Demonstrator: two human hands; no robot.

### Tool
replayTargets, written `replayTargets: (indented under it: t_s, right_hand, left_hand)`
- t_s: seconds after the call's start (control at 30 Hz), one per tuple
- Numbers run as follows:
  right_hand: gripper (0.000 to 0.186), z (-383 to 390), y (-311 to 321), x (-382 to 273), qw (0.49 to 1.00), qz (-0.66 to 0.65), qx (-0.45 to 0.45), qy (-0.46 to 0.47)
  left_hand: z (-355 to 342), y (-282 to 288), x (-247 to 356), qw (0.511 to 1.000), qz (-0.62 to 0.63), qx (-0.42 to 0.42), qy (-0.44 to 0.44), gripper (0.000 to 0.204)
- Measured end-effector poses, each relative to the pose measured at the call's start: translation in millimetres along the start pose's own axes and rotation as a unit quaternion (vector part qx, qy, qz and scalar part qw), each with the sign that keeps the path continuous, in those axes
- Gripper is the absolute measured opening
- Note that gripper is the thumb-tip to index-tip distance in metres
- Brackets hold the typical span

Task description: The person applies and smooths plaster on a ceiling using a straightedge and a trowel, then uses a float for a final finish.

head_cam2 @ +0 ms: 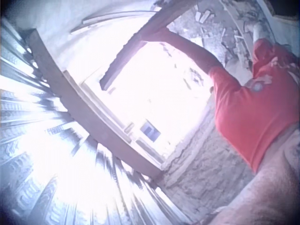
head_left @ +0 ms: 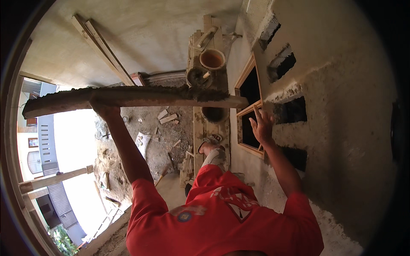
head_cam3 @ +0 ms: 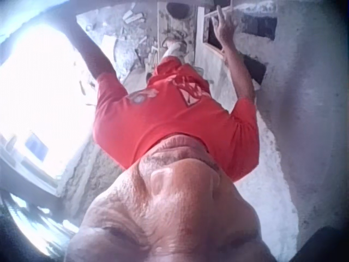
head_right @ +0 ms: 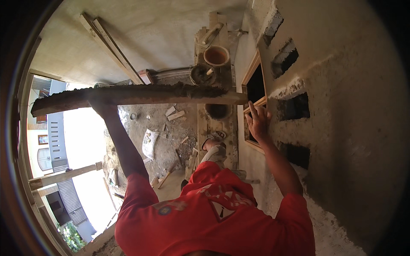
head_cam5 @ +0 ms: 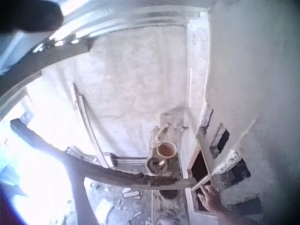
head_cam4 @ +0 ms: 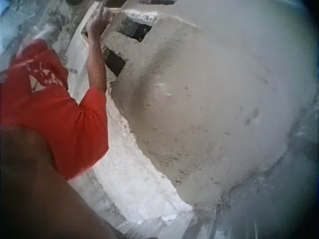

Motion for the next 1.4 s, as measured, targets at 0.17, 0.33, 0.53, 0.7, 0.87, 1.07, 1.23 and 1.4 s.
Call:
replayTargets:
  t_s: [0.17, 0.33, 0.53, 0.7, 0.87, 1.07, 1.23, 1.4]
  right_hand:
    - [0.071, 100.8, 18.4, 54.3, 0.987, 0.072, -0.099, -0.102]
    - [0.060, 189.4, 52.0, 79.3, 0.945, 0.064, -0.193, -0.255]
    - [0.061, 246.3, 77.1, 91.3, 0.901, 0.023, -0.149, -0.406]
    - [0.058, 261.9, 101.6, 76.8, 0.906, 0.047, -0.113, -0.405]
    - [0.055, 276.8, 114.1, 60.1, 0.900, 0.017, -0.087, -0.428]
    - [0.054, 289.2, 113.5, 51.6, 0.885, -0.018, -0.082, -0.459]
    - [0.051, 259.0, 94.3, 38.0, 0.909, -0.056, -0.119, -0.395]
    - [0.071, 88.0, 42.6, -39.9, 0.950, -0.200, -0.125, -0.204]
  left_hand:
    - [-1.7, 35.5, -101.8, 0.979, 0.102, -0.171, 0.030, 0.041]
    - [76.6, 22.4, -218.9, 0.956, 0.131, -0.197, 0.175, 0.032]
    - [189.6, 36.3, -336.4, 0.982, -0.078, -0.168, 0.039, 0.062]
    - [216.8, 18.4, -338.2, 0.935, -0.213, -0.268, 0.092, 0.064]
    - [209.2, 35.7, -332.6, 0.936, -0.217, -0.259, 0.094, 0.051]
    - [224.7, 25.5, -309.4, 0.937, -0.208, -0.274, 0.062, 0.038]
    - [245.1, 4.4, -272.1, 0.929, -0.213, -0.284, 0.104, 0.040]
    - [256.5, -2.6, -249.8, 0.907, -0.191, -0.368, 0.069, 0.040]
Point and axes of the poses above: each hand's wrist, its own z-axis away from the middle knuckle, its own y-axis out of the back of the hand, x = y × z, the point moved 1 cm from there along -z, towards the middle knuckle, and after that the axes turned 9 degrees about x, right-handed, at the moved point
